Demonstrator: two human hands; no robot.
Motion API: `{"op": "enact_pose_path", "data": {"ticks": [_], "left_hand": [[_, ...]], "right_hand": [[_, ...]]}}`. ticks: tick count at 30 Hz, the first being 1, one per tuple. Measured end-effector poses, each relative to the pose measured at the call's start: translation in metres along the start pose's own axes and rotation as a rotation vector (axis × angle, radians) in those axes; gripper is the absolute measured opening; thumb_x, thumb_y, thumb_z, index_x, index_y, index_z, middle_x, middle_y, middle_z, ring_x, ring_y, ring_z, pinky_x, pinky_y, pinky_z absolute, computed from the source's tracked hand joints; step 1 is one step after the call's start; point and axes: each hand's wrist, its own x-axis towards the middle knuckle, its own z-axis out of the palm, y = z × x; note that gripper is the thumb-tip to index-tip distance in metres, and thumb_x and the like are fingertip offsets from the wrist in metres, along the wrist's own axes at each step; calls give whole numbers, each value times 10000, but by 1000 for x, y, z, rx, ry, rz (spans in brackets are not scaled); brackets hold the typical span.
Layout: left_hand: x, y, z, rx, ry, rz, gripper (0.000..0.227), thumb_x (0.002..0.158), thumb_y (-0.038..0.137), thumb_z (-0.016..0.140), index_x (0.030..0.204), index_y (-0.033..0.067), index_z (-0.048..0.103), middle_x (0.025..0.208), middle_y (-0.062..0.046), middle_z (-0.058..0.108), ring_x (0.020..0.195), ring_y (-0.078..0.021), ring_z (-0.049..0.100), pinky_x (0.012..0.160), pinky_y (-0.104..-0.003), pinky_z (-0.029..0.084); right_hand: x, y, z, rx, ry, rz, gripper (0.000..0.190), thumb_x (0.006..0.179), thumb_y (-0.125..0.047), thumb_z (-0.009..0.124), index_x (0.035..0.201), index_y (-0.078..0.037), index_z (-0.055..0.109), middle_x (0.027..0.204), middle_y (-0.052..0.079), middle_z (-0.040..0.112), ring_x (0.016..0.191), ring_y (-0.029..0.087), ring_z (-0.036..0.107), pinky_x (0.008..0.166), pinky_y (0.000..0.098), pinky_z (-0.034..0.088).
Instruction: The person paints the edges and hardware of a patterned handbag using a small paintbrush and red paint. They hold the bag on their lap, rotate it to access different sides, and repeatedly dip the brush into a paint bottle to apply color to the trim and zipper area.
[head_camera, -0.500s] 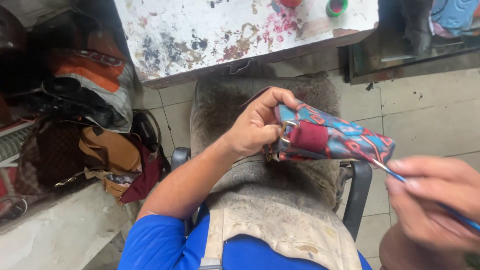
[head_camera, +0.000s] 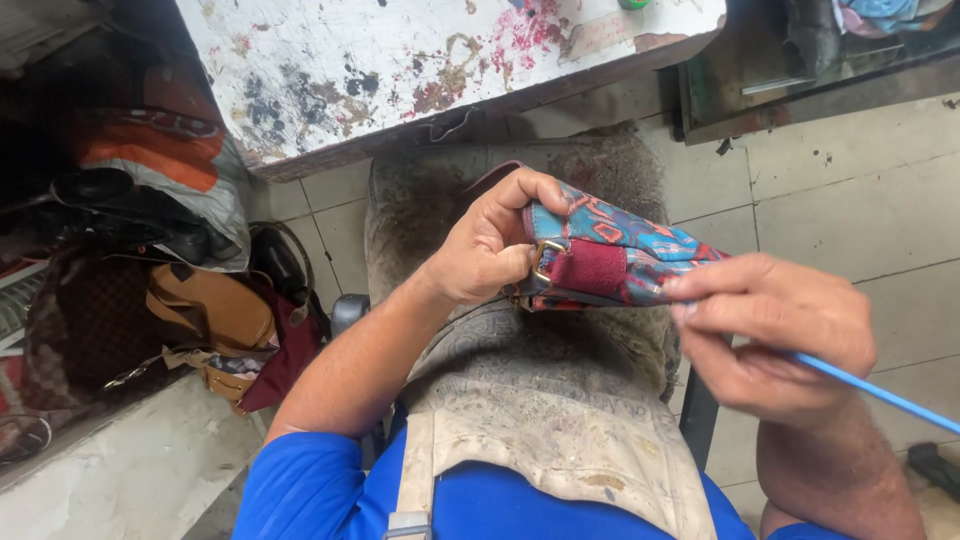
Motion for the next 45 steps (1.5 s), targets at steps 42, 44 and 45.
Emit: {"op": "enact_pose_path", "data": {"ticks": [42, 44, 45], "left_hand": [[-15, 3, 3, 210, -153, -89, 499, 812, -115, 374, 1226, 127, 513, 1139, 3, 519, 805, -59, 495, 686, -191, 404], [-15, 3, 2, 217, -165, -84, 465, 841, -87, 388, 1234, 129, 512, 1131, 11, 511, 813, -57, 483, 693, -191, 397], [-15, 3, 2, 225, -179, -81, 432, 871, -59, 401, 1242, 131, 511, 1123, 19, 503, 821, -55, 471, 701, -190, 389]], "right_hand": [[-14, -1, 30, 57, 35, -23, 129, 819, 15, 748, 789, -33, 632, 851, 214, 729, 737, 239, 749, 719, 310, 619], [-16, 1, 29, 61, 48, -10, 136, 811, 34, 745, 778, -22, 626, 839, 229, 719, 737, 249, 744, 705, 312, 615], [-18, 2, 28, 64, 64, 4, 143, 803, 53, 742, 768, -12, 619, 827, 245, 709, 738, 259, 739, 691, 313, 611]]}}
